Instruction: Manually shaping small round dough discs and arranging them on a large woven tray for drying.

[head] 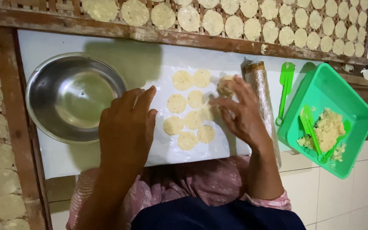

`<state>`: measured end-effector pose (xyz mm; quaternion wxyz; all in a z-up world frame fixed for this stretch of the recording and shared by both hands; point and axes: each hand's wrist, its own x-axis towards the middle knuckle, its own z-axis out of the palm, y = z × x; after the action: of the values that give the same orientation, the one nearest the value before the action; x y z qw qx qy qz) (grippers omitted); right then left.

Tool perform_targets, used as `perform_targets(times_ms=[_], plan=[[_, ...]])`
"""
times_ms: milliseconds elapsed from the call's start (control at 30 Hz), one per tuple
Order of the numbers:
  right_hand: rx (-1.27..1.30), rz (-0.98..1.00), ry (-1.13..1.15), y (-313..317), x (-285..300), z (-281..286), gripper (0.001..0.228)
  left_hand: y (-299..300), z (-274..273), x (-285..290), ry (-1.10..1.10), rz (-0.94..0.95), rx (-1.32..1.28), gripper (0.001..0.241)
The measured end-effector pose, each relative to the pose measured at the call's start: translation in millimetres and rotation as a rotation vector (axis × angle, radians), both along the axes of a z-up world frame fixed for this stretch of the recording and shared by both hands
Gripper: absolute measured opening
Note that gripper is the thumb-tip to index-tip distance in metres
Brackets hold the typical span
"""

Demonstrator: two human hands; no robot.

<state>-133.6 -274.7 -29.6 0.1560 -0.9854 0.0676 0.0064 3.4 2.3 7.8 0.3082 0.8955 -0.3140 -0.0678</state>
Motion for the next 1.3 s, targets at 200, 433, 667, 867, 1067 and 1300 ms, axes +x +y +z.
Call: perform_targets(times_ms=[200, 433, 667, 867, 1067, 1300], plan=[[0.084, 0.142, 0.040, 27, 12, -4, 0.030, 0, 3, 0, -0.012, 0.000, -0.019, 0.045], [-0.043, 0.122, 0.043, 31, 12, -5, 0.027, 1, 1, -1, -0.029, -0.005, -0.017, 0.044], [-0.059, 0.083, 0.085, 23, 11, -2, 0.021, 2, 1, -1, -0.008, 0.006, -0.033, 0.045], [-0.019, 0.039, 0.101, 22, 8, 4, 0.023, 1, 0, -2, -0.008, 0.010, -0.049, 0.044], [0.075, 0.118, 0.075, 34, 15, -7, 0.032, -1, 1, -1, -0.004, -0.003, -0.020, 0.044], [-0.035, 0.003, -0.053, 13, 11, -10, 0.017, 1, 2, -2, -0.019, 0.006, -0.043, 0.044]])
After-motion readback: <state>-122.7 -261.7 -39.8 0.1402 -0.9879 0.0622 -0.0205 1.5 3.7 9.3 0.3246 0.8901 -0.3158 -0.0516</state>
